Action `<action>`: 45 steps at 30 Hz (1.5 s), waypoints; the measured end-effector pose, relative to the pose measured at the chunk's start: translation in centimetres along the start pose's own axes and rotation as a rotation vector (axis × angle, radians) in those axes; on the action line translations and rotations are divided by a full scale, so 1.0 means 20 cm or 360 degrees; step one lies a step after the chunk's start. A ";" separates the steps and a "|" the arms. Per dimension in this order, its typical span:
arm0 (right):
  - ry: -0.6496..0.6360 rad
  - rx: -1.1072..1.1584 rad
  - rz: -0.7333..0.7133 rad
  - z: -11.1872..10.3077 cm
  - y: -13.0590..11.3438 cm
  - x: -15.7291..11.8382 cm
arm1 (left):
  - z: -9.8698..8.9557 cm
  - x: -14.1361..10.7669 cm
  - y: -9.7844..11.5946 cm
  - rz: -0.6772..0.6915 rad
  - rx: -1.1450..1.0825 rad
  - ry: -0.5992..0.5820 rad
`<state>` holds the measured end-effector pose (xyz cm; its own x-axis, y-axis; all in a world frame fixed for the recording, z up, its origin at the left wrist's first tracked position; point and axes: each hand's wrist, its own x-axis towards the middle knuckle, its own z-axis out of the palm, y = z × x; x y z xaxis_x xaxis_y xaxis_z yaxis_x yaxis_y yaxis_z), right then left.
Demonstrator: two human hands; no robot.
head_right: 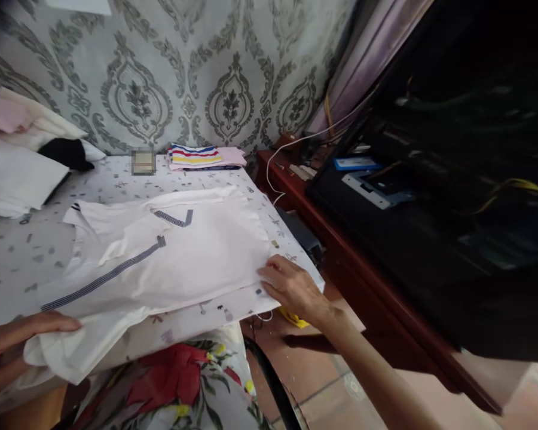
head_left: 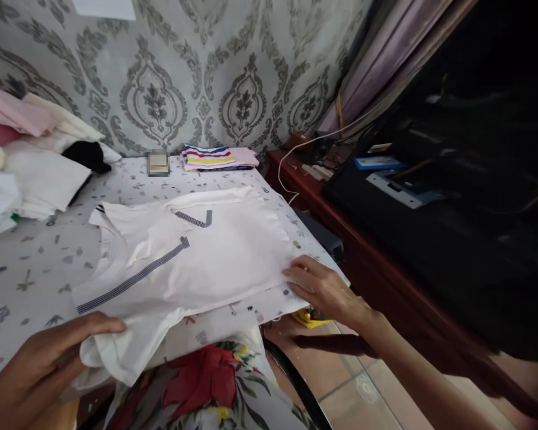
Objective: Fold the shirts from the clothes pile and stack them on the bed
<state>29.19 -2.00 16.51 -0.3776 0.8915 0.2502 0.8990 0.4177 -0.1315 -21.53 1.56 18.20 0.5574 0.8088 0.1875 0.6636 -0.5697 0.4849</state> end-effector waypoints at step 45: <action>-0.0701 0.2153 -0.0366 0.46 -0.66 1.73 | -0.13 0.79 -0.26 -0.0778 -0.1082 0.0429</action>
<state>2.27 24.86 18.05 -0.7439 0.6588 0.1124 0.0081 0.1770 -0.9842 -17.50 17.63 20.97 0.0946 0.9953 -0.0205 0.3085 -0.0097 0.9512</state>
